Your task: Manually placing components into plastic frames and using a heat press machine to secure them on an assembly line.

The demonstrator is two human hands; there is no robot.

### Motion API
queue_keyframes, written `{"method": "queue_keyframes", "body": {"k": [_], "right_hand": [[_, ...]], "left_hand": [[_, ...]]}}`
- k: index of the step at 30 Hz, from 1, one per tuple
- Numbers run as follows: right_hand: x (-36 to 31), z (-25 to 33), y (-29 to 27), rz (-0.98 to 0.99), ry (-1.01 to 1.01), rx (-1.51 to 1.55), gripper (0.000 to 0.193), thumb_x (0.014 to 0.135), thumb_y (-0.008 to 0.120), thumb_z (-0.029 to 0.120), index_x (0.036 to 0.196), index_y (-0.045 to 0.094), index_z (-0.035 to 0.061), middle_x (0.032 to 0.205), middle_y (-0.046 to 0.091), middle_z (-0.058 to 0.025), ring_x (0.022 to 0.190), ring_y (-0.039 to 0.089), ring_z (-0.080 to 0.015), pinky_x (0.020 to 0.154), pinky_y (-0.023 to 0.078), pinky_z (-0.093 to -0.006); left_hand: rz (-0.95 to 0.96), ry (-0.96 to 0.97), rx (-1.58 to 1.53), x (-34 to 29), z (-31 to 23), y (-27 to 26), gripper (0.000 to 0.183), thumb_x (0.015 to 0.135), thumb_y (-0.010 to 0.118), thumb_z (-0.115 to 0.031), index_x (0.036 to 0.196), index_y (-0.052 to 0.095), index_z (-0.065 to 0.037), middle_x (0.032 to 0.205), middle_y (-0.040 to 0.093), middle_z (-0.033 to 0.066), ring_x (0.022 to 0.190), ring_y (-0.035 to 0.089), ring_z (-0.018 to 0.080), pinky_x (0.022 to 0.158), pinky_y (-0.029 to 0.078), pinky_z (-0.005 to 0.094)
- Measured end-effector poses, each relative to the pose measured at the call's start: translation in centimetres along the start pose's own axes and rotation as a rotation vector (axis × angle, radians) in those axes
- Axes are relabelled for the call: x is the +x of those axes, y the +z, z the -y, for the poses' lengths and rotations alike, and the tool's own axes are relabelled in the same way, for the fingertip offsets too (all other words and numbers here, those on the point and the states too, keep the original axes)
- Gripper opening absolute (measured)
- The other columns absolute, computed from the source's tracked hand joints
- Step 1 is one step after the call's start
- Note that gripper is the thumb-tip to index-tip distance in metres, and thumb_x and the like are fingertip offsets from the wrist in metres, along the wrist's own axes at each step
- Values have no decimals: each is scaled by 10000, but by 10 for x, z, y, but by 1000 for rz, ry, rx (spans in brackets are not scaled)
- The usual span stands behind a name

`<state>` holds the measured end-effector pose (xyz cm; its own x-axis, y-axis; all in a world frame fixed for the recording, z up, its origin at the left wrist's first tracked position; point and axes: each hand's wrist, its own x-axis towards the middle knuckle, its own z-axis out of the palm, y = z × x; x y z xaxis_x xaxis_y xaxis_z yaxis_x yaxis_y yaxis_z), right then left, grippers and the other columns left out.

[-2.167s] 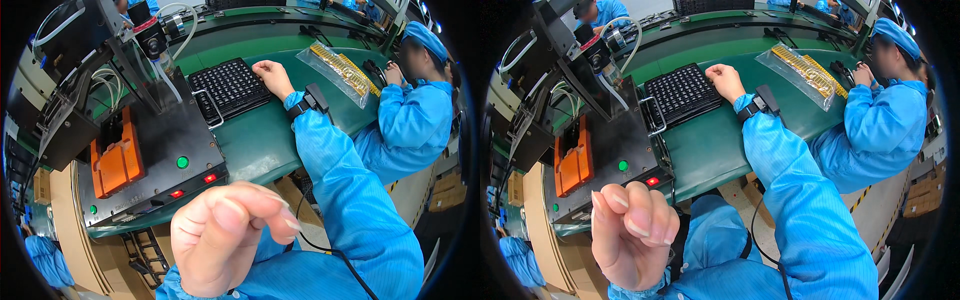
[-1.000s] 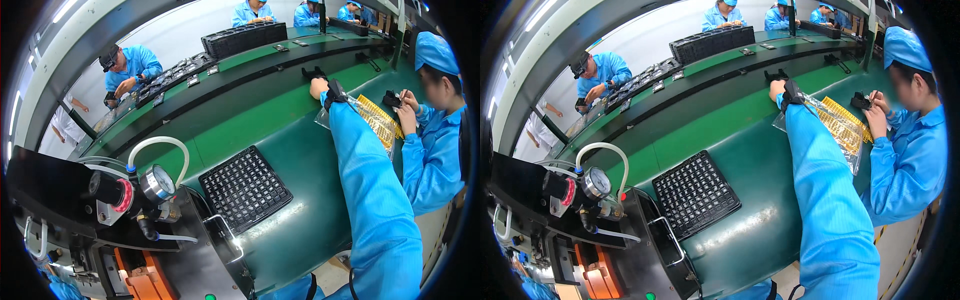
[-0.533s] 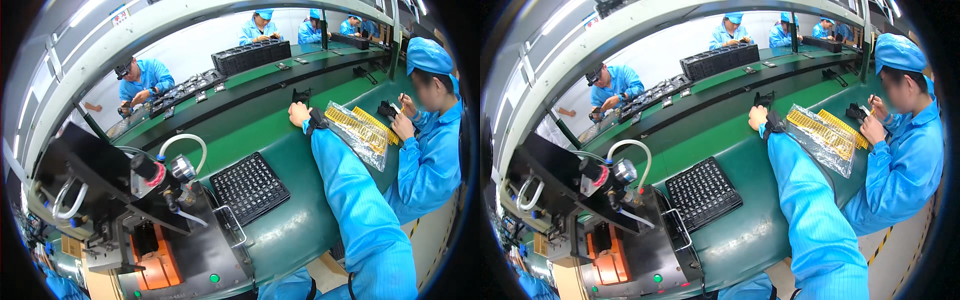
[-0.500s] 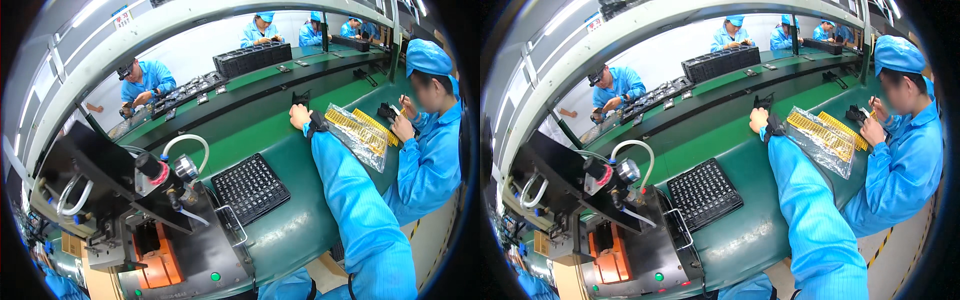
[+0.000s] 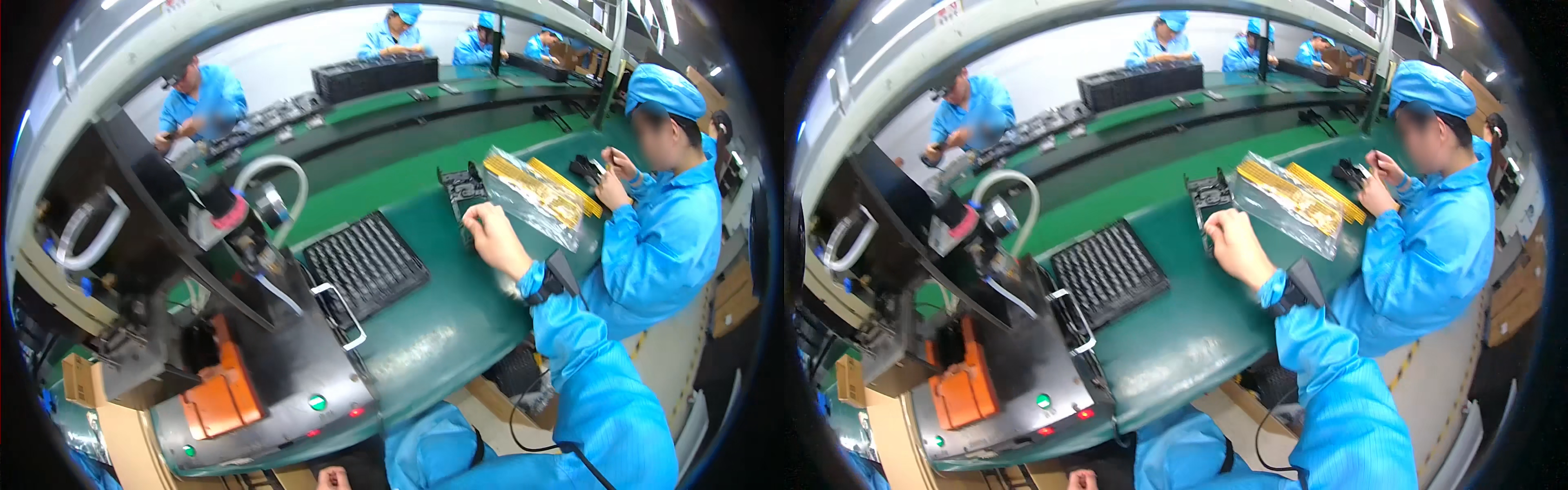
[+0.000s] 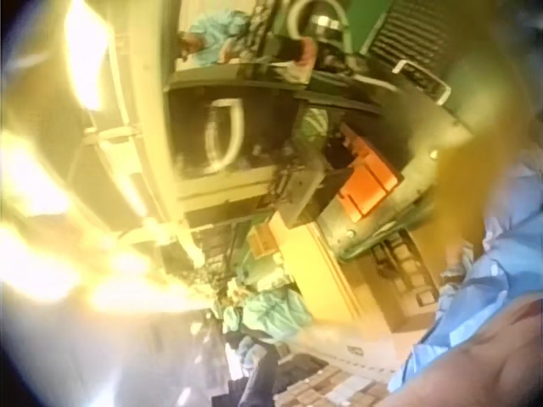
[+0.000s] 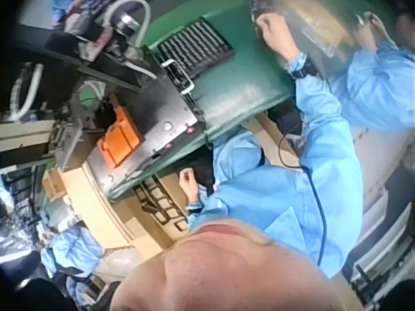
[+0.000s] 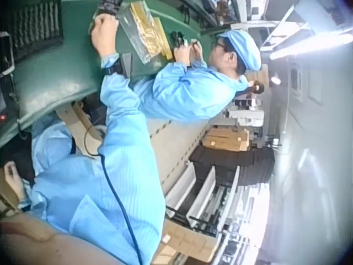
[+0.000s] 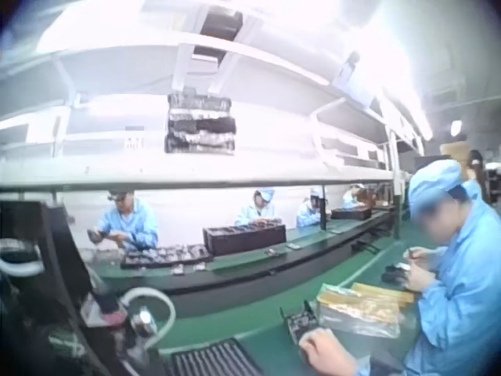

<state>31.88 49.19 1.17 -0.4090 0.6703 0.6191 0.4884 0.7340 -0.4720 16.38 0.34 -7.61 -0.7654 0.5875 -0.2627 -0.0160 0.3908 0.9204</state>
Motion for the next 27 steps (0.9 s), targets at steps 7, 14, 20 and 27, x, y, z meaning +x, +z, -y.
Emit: {"method": "queue_keyframes", "body": {"k": [7, 14, 20, 27], "right_hand": [[-97, 64, -34, 148, 44, -1, 63, 872, 590, 66, 929, 579, 41, 1002, 585, -129, 980, 529, -318, 887, 418, -382], [-55, 12, -66, 66, -24, -45, 93, 847, 629, 116, 872, 642, 27, 953, 630, -108, 966, 564, -304, 880, 443, -382], [-49, -2, -60, 177, 22, -36, 149, 881, 635, 156, 903, 653, 9, 961, 636, -113, 942, 594, -267, 865, 453, -346], [-45, 1, -59, 214, 87, 30, 155, 878, 642, 148, 912, 662, -2, 984, 638, -98, 943, 609, -225, 851, 466, -323]], "left_hand": [[-7, 48, 180, 31, 93, -10, 134, 938, 571, -115, 974, 608, 8, 918, 641, 107, 861, 590, 186, 800, 476, 305], [11, 106, 148, 26, 97, -8, 138, 938, 585, -123, 982, 610, 6, 900, 641, 102, 842, 591, 200, 791, 477, 307], [-132, 119, 231, 26, 105, -5, 125, 905, 602, -129, 861, 595, -13, 720, 585, 46, 668, 546, 133, 631, 431, 239], [-120, 98, 164, 30, 106, -3, 134, 910, 607, -132, 852, 594, -11, 710, 576, 29, 666, 514, 108, 616, 420, 246]]}}
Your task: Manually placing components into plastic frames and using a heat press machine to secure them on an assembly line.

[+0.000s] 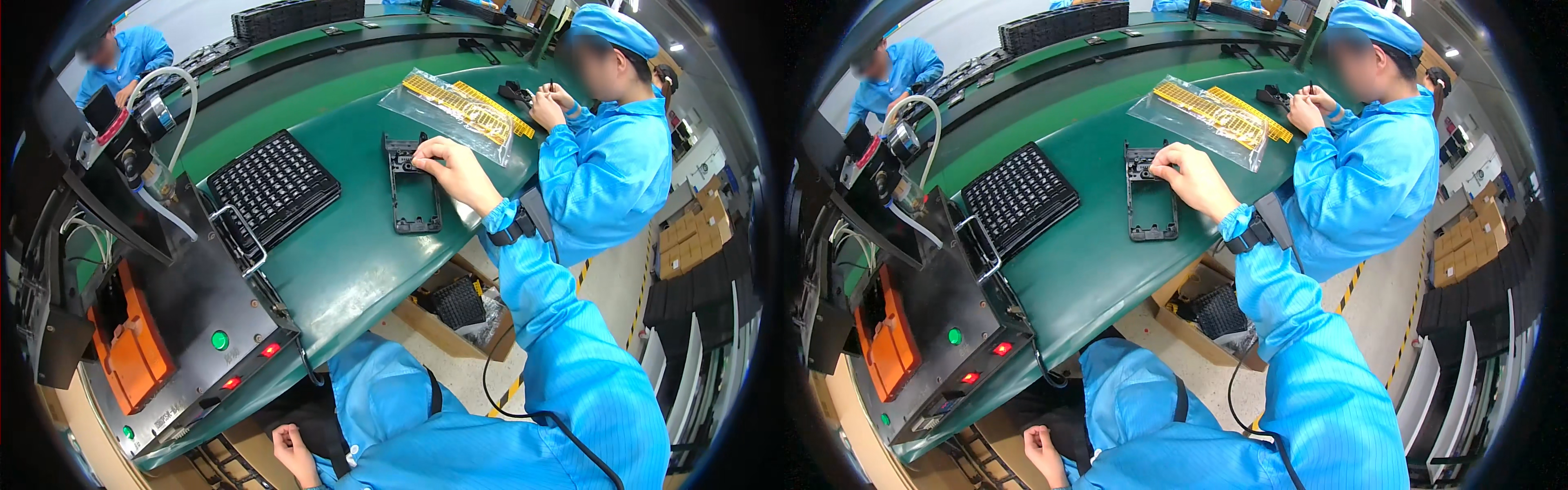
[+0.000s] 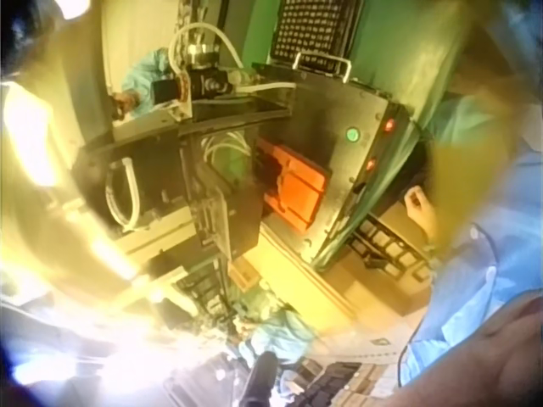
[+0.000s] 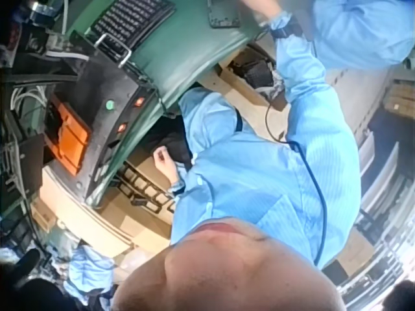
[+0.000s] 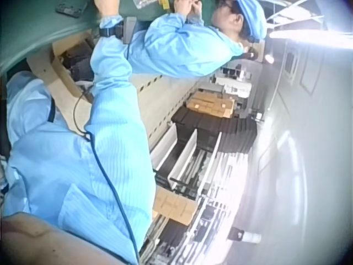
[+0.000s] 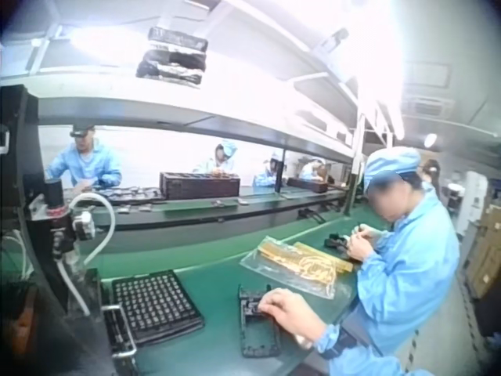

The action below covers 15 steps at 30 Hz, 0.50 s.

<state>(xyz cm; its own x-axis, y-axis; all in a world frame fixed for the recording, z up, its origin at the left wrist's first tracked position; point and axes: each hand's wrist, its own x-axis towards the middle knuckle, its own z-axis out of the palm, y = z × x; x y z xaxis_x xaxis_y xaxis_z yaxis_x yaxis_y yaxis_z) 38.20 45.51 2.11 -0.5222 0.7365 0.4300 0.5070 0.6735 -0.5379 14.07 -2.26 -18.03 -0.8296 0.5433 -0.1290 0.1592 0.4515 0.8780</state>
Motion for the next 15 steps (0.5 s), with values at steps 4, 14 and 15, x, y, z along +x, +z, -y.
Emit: {"method": "queue_keyframes", "body": {"k": [4, 14, 15], "right_hand": [[1, 2, -2, 17, 27, 30, 146, 858, 640, 133, 896, 666, -6, 974, 636, -112, 926, 612, -252, 844, 487, -341], [1, 4, 1, -12, 117, 124, 128, 827, 683, 105, 888, 676, -7, 979, 640, -100, 891, 622, -199, 818, 493, -301], [3, 7, 0, -36, 102, 132, 123, 818, 691, 106, 876, 681, -2, 971, 645, -101, 894, 624, -202, 816, 494, -303]], "left_hand": [[-8, 4, 27, -1, -5, -2, 138, 913, 605, -133, 852, 593, -9, 719, 587, 32, 665, 520, 111, 616, 428, 256], [-6, 5, -10, -1, -1, -3, 130, 914, 598, -126, 847, 589, -16, 717, 581, 25, 666, 511, 98, 631, 424, 250], [-17, 13, -10, -2, -4, -7, 130, 914, 598, -126, 847, 589, -16, 717, 581, 25, 666, 511, 98, 631, 424, 250]]}}
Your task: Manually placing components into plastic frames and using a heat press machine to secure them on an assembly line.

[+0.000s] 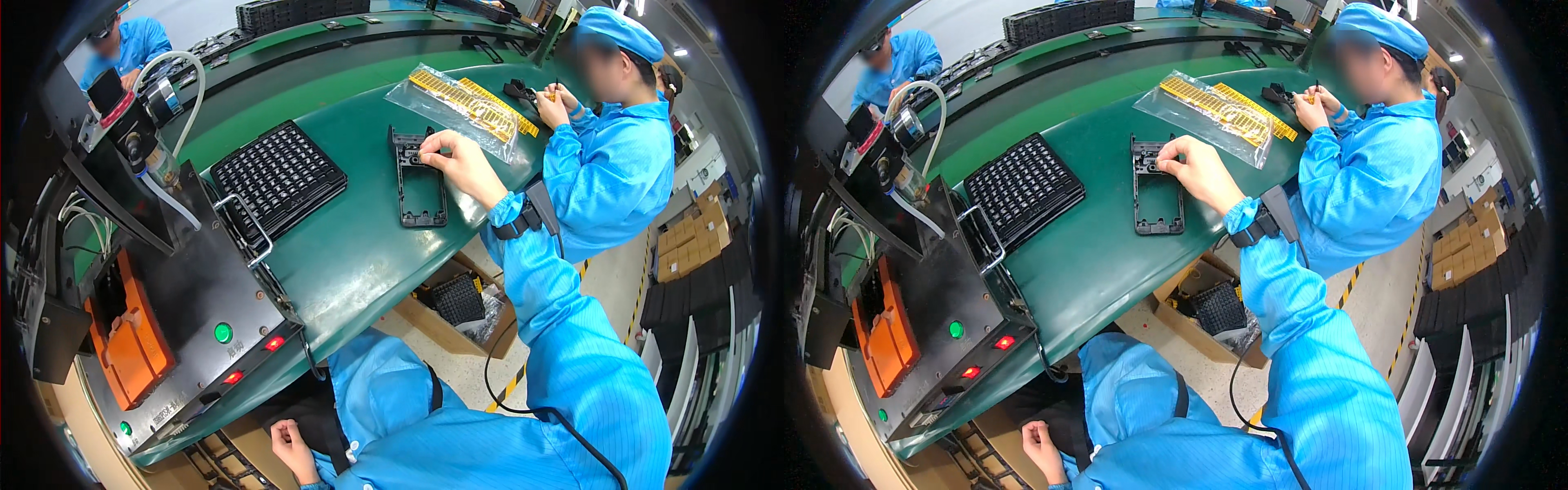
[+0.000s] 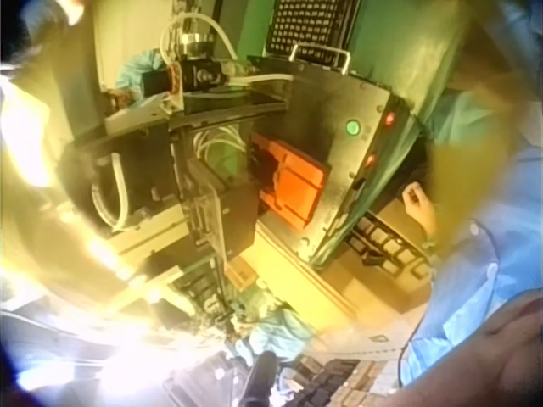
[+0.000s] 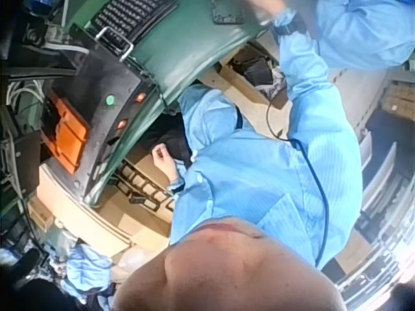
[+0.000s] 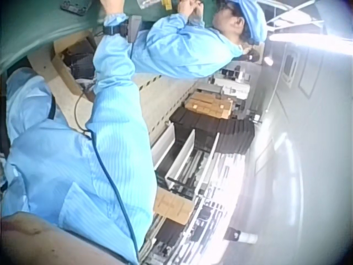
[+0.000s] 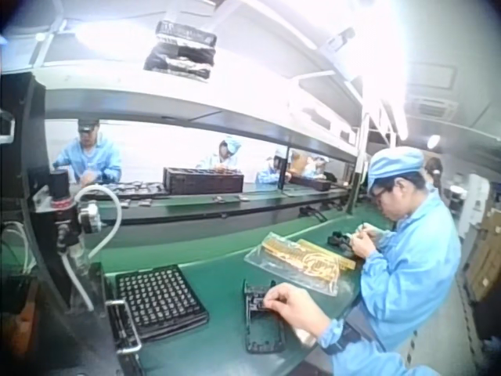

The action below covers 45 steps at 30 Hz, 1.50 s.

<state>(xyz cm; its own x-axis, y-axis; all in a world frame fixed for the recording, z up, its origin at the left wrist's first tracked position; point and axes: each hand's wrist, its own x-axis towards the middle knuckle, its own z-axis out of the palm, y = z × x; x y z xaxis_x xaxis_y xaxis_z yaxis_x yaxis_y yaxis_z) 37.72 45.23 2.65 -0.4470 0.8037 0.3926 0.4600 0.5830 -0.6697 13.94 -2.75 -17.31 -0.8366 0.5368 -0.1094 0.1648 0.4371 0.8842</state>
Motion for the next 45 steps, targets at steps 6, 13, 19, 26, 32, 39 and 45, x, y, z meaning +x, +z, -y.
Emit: {"method": "queue_keyframes", "body": {"k": [6, 13, 19, 26, 32, 39, 45], "right_hand": [[16, 6, -6, 137, 118, -126, 141, 778, 710, 57, 905, 711, -4, 908, 688, -97, 881, 641, -180, 831, 492, -294], [32, -19, -18, 307, 547, 327, 125, 845, 676, 79, 946, 729, 28, 921, 705, -70, 869, 633, -141, 797, 482, -264], [-25, -7, -14, -115, -101, -172, 201, 853, 668, 198, 989, 709, 56, 936, 639, -104, 928, 571, -276, 845, 455, -360], [-110, 48, 16, 160, -248, -316, 271, 842, 672, 177, 1067, 603, 43, 1012, 552, -130, 986, 489, -326, 864, 399, -374], [-130, 142, -9, 181, -157, -56, 268, 795, 690, 97, 1032, 597, 14, 959, 551, -114, 882, 517, -293, 801, 422, -362], [-165, 276, 21, 500, -564, 110, 337, 741, 772, 186, 1022, 635, 58, 948, 560, -82, 860, 512, -260, 766, 402, -364], [-166, 322, 90, 476, -761, 343, 333, 746, 739, 125, 1027, 601, 14, 964, 541, -85, 882, 508, -262, 793, 383, -371]], "left_hand": [[17, -2, -2, 6, 2, 5, 130, 912, 602, -131, 847, 590, -19, 705, 562, 15, 657, 496, 90, 613, 413, 240], [19, 15, -34, 0, 3, 7, 117, 901, 608, -112, 844, 590, -11, 697, 556, 9, 650, 494, 92, 613, 415, 241], [67, 19, -51, -1, -13, -6, 104, 912, 581, -86, 854, 590, 0, 749, 599, 30, 685, 522, 94, 658, 431, 235], [144, 288, 12, -7, -129, -54, 59, 866, 597, -13, 866, 631, 36, 838, 668, 126, 784, 638, 203, 740, 489, 293], [145, 867, 117, 0, -177, -99, 85, 772, 636, 15, 848, 650, -18, 813, 677, 105, 725, 629, 251, 691, 477, 339], [-163, 1071, -196, 12, -217, -101, 63, 863, 576, -86, 856, 587, -25, 751, 638, 102, 668, 594, 228, 634, 448, 342], [-363, 1158, -268, -22, -201, -127, 165, 935, 559, -183, 902, 610, -29, 832, 630, 106, 666, 585, 170, 651, 471, 308]]}}
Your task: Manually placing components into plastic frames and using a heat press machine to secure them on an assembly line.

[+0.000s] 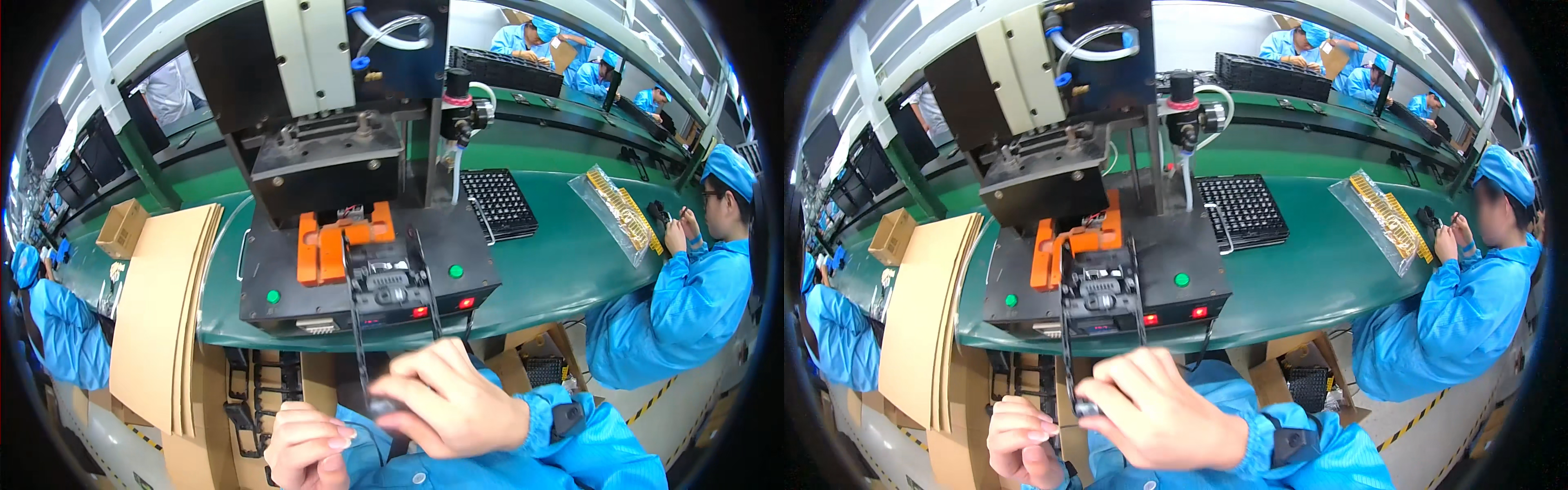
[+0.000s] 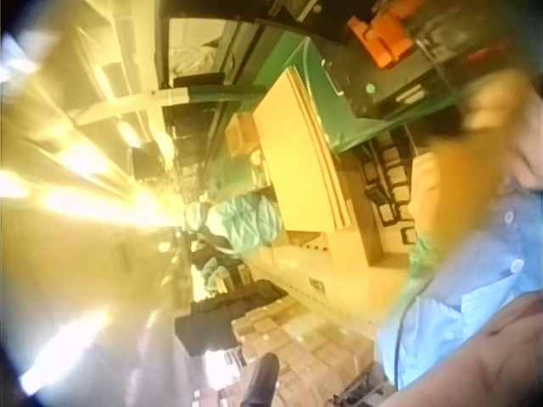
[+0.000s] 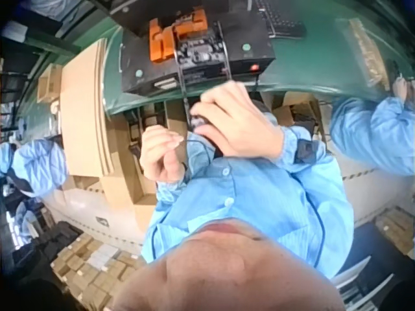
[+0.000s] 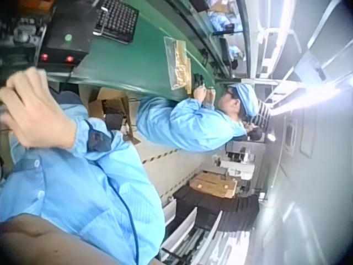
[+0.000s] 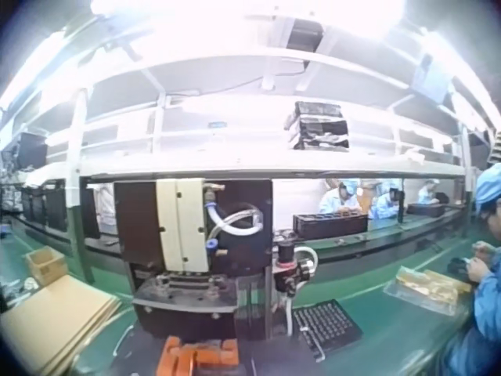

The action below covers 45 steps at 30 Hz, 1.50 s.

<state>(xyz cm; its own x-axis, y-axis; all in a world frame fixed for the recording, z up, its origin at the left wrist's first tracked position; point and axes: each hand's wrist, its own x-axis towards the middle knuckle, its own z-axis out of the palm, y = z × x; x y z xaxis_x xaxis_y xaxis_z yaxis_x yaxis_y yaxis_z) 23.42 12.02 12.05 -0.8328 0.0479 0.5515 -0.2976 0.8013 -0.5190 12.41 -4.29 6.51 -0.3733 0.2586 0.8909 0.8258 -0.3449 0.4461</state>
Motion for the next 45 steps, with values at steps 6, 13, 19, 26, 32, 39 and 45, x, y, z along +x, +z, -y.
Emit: {"method": "queue_keyframes", "body": {"k": [6, 13, 19, 26, 32, 39, 45], "right_hand": [[36, -34, 23, -65, -63, -122, 326, 754, 739, 157, 1028, 611, 36, 945, 529, -89, 869, 495, -273, 773, 372, -372], [59, -24, 26, -64, -115, -128, 299, 779, 730, 183, 1020, 621, 43, 935, 542, -83, 881, 495, -262, 808, 357, -379], [66, -42, 28, -68, -131, -150, 259, 793, 714, 194, 989, 624, 52, 929, 546, -82, 889, 502, -263, 848, 351, -380], [80, -78, 34, -98, -122, -209, 193, 867, 640, 235, 956, 624, 64, 932, 534, -79, 936, 490, -267, 918, 325, -451], [82, -81, 42, -167, -115, -267, 213, 863, 652, 213, 1005, 613, 60, 935, 533, -86, 913, 504, -280, 960, 336, -444], [82, -88, 48, -138, -98, -248, 223, 885, 613, 218, 970, 610, 12, 944, 519, -117, 968, 498, -292, 987, 335, -483], [58, -75, 52, -49, -123, -514, 454, 854, 622, 222, 1153, 542, -111, 1225, 529, -243, 1205, 493, -365, 1065, 358, -489]], "left_hand": [[-57, -155, -18, -1, 10, -5, 102, 888, 545, -115, 866, 558, -16, 735, 618, 101, 645, 560, 204, 620, 439, 319], [-41, -292, -77, 16, 22, -6, 66, 850, 518, -4, 874, 576, 16, 775, 640, 144, 733, 588, 222, 678, 484, 312], [-82, -299, -116, 30, 33, -3, 78, 859, 503, 7, 900, 566, 30, 824, 618, 149, 768, 571, 201, 708, 495, 296], [2, -204, -74, 53, 39, 4, 84, 848, 515, 26, 897, 581, 42, 859, 634, 147, 786, 580, 205, 710, 488, 299], [52, -285, 57, 73, 69, 17, 93, 863, 539, 27, 926, 607, 36, 913, 630, 142, 831, 601, 217, 759, 479, 303], [265, -229, 320, 85, 97, 26, 175, 906, 557, -60, 1042, 613, 36, 1039, 604, 163, 950, 611, 296, 832, 487, 348], [508, -212, 521, 89, 106, 25, 331, 942, 506, -163, 1195, 575, 39, 1296, 543, 199, 1151, 547, 347, 1001, 409, 428]]}}
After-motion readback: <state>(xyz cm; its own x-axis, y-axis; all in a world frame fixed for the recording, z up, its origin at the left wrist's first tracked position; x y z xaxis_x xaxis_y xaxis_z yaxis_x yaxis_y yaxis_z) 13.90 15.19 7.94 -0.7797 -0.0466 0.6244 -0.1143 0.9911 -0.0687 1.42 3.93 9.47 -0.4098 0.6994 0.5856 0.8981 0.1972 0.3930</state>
